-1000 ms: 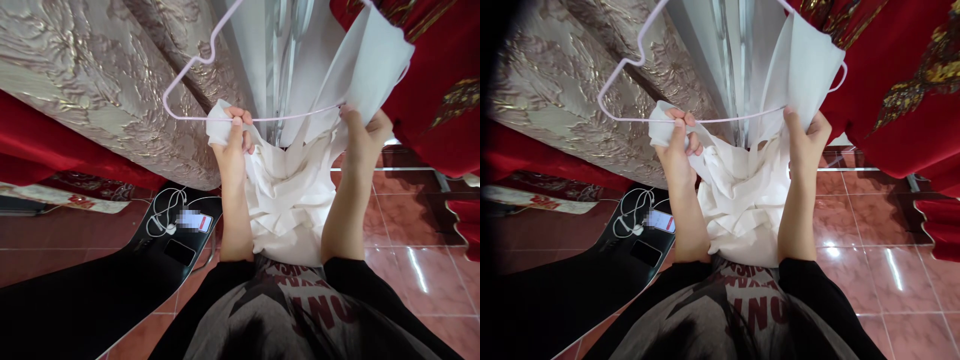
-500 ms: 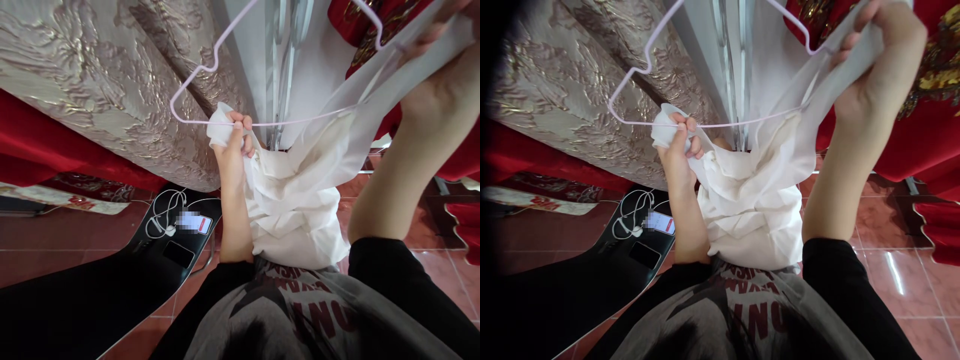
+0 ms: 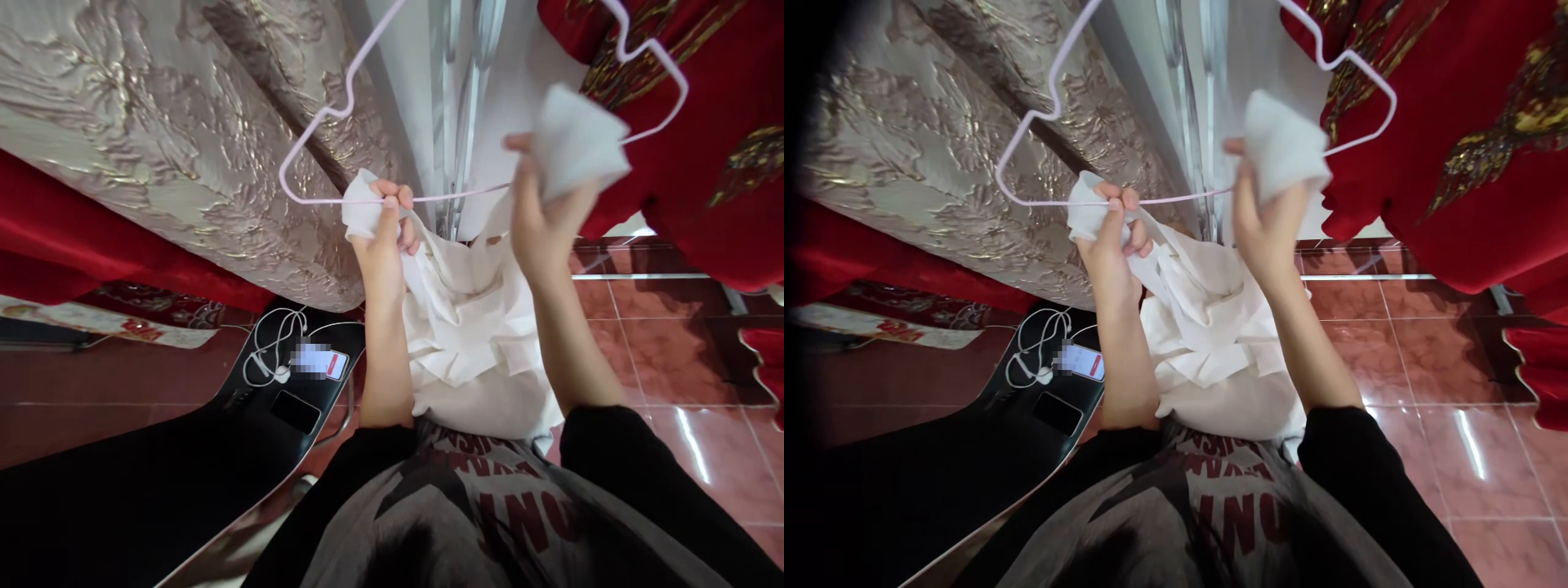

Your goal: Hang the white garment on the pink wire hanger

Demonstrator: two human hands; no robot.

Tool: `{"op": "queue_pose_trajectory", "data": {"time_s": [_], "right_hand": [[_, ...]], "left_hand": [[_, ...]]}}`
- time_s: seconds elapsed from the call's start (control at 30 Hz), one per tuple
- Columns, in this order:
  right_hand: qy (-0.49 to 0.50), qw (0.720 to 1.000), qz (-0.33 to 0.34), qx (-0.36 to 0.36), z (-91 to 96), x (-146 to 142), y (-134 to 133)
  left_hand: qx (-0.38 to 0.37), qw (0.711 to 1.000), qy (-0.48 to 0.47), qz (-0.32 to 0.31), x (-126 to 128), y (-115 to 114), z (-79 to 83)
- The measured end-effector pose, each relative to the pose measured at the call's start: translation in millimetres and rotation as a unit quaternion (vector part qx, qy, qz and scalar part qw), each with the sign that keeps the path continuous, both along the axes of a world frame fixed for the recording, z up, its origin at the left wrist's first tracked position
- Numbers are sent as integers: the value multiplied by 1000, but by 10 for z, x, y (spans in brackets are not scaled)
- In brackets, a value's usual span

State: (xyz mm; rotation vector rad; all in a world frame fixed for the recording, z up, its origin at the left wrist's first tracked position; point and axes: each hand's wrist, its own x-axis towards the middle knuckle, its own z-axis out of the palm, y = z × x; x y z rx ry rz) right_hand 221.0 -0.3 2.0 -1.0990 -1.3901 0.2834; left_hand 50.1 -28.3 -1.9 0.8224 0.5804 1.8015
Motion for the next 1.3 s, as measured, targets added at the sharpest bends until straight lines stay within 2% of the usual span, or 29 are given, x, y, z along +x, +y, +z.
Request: {"op": "queue_pose_trajectory", "data": {"time_s": [0.07, 0.17, 0.23, 0.3, 0.4, 0.53, 0.67, 0.73, 0.8, 0.87, 0.93, 1.0, 1.03, 1.13, 1.2, 1.3], "right_hand": [[-23, 999, 25, -13, -89, -58, 48], [13, 1000, 7, -26, -176, -19, 63], [39, 999, 0, -13, -191, 39, 57], [62, 998, -2, -1, -188, 96, 63], [69, 998, -6, -1, -186, 147, 96], [35, 999, -7, -4, -190, 120, 99], [-11, 1000, 2, -10, -171, 57, 31], [-23, 1000, -12, -14, -168, 48, 10], [-28, 999, -23, -15, -172, 50, 5], [-29, 999, -17, -11, -180, 49, 6], [-23, 1000, -5, -2, -183, 38, 5], [-13, 1000, 4, 3, -180, 19, -1], [-9, 1000, 8, 4, -178, 10, -4], [-7, 1000, 24, 3, -178, -14, -11], [-6, 999, 35, 4, -185, -27, -14], [4, 999, 44, -2, -191, -40, -23]], "left_hand": [[-8, 1000, 6, -7, -11, -14, -4], [-12, 997, 21, -79, -121, -1, -5], [-44, 990, 38, -130, -279, 36, 9], [-99, 985, 59, -129, -495, 82, 46], [-138, 985, 81, -71, -847, 136, 151], [-113, 986, 122, -12, -1147, 189, 357], [-84, 959, 211, 169, -1144, 257, 592], [-41, 954, 207, 213, -1073, 275, 705], [7, 962, 201, 185, -987, 278, 797], [49, 968, 216, 118, -898, 279, 862], [71, 961, 261, 53, -815, 297, 903], [86, 934, 345, 34, -751, 340, 936], [99, 911, 398, 49, -730, 371, 956], [132, 816, 542, 152, -715, 485, 1040], [136, 766, 603, 178, -726, 561, 1101], [105, 719, 675, 129, -736, 643, 1123]]}}
